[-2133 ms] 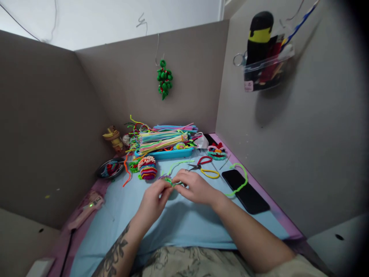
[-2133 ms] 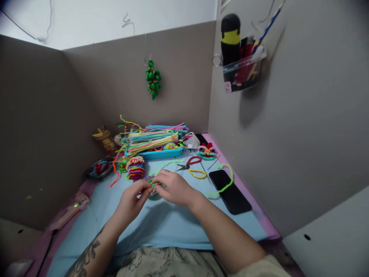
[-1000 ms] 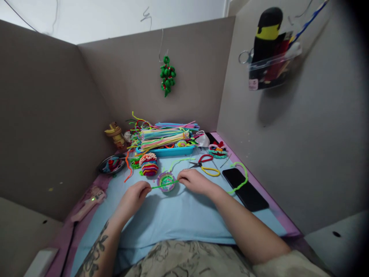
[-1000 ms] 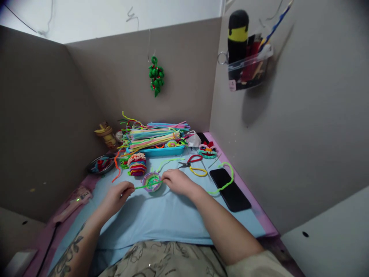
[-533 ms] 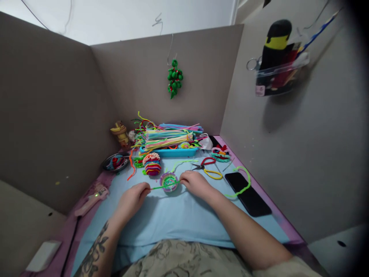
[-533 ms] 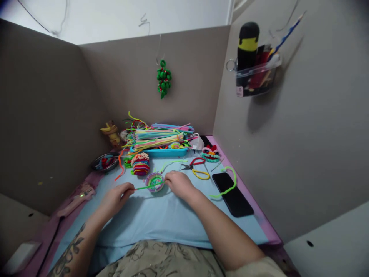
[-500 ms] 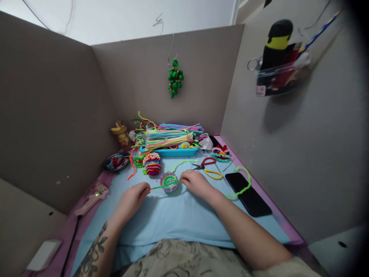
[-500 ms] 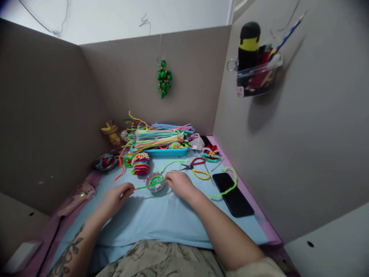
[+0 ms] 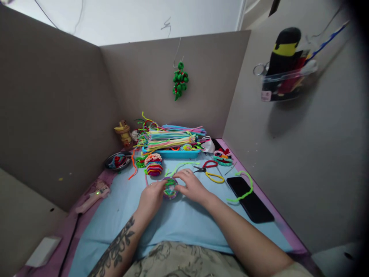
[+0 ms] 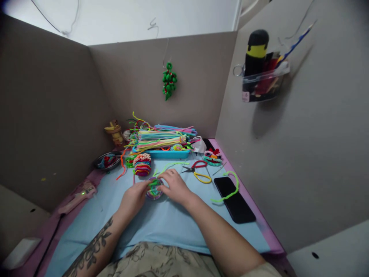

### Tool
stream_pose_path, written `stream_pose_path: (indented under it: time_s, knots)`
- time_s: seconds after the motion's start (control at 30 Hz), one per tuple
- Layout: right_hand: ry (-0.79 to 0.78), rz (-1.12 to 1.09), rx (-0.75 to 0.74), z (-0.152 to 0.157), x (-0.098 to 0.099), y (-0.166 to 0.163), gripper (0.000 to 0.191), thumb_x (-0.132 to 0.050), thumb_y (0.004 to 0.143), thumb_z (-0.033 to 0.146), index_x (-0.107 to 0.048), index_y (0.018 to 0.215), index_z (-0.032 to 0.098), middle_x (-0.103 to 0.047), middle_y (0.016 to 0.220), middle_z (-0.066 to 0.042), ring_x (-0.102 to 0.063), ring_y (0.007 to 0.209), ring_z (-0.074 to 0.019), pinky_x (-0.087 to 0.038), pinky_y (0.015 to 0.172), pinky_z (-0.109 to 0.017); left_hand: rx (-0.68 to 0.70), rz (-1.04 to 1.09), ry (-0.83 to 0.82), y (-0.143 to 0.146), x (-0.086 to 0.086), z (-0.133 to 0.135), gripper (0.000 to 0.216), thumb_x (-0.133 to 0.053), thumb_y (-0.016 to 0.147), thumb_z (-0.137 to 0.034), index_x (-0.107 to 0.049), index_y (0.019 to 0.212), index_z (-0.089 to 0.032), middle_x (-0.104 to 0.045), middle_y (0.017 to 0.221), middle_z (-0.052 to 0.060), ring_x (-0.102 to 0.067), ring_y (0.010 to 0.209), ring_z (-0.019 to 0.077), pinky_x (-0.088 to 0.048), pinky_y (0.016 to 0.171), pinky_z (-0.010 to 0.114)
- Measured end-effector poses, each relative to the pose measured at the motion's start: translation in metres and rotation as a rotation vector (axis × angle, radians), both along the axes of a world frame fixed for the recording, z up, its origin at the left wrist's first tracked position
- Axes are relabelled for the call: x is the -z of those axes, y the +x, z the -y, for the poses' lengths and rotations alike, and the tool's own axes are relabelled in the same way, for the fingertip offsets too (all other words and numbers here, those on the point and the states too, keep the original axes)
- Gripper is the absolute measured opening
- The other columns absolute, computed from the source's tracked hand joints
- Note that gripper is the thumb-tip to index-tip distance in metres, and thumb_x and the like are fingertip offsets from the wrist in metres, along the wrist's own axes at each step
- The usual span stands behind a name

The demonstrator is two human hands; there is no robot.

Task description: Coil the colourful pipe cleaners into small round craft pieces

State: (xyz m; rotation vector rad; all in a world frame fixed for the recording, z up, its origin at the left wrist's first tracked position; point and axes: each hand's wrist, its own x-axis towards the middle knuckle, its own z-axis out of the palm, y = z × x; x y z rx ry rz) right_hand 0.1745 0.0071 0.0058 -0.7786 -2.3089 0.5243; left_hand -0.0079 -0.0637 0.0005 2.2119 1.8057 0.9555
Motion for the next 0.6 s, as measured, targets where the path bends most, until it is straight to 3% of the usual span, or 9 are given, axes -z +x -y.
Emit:
stream_pose_path:
  time_s: [0.03,0.1,0.2,0.33,0.47,0.6]
  knots:
    - [0.032,0.03,0.008,-0.005,0.003,0.002,0.034,-0.068,0.072,0.024,-0.061,0.105,0.021,-0.053,0.12,-0.01,-0.04,0.118,-0.0252,-0.034,0.095,-0.042,-0.038,0.029,0.017,-0.005,0.0,-0.001,0.03,-0.043,0.083,-0.018,-0.06,0.107,-0.021,-0.066,0.097,0.008,-0.061,0.087,0.0206,-0.044,0.077,0.031]
    - [0.045,0.092,-0.006,-0.014,0.006,0.005,0.022,-0.068,0.071,0.021,-0.066,0.092,0.022,-0.042,0.133,-0.008,-0.025,0.128,-0.0286,-0.027,0.101,-0.048,-0.094,0.054,0.046,-0.013,-0.004,-0.004,0.028,-0.042,0.083,-0.02,-0.059,0.106,-0.02,-0.066,0.092,0.006,-0.061,0.082,0.0187,-0.044,0.073,0.028]
    - [0.021,0.128,-0.079,-0.019,0.008,0.008,0.009,-0.063,0.075,0.023,-0.067,0.083,0.022,-0.041,0.134,-0.006,-0.023,0.131,-0.0268,-0.024,0.103,-0.047,-0.109,0.108,0.11,-0.019,-0.019,-0.013,0.023,-0.041,0.085,-0.024,-0.06,0.097,-0.018,-0.066,0.082,0.004,-0.059,0.072,0.0165,-0.044,0.066,0.025]
    - [0.054,0.21,-0.211,-0.015,0.011,0.006,0.041,-0.074,0.065,0.031,-0.062,0.104,0.026,-0.036,0.138,-0.005,-0.017,0.133,-0.0306,-0.02,0.104,-0.05,-0.102,0.142,0.174,-0.013,-0.036,-0.036,0.022,-0.04,0.087,-0.027,-0.06,0.087,-0.017,-0.064,0.074,0.002,-0.057,0.066,0.015,-0.042,0.06,0.023]
    - [0.058,0.063,-0.142,-0.019,0.023,-0.005,0.015,-0.062,0.075,0.018,-0.066,0.088,0.023,-0.051,0.125,-0.004,-0.029,0.129,-0.0271,-0.022,0.104,-0.046,-0.08,0.084,0.257,-0.003,-0.038,-0.056,0.02,-0.044,0.085,-0.026,-0.062,0.087,-0.017,-0.065,0.081,0.004,-0.059,0.075,0.0165,-0.043,0.067,0.026]
    - [-0.193,-0.275,-0.099,-0.031,0.025,-0.005,0.01,-0.055,0.081,0.026,-0.063,0.083,0.019,-0.063,0.098,-0.006,-0.052,0.104,-0.0216,-0.039,0.091,-0.037,-0.146,0.097,0.294,0.002,-0.025,-0.059,0.02,-0.047,0.084,-0.026,-0.062,0.091,-0.017,-0.066,0.085,0.006,-0.06,0.077,0.0178,-0.045,0.069,0.028]
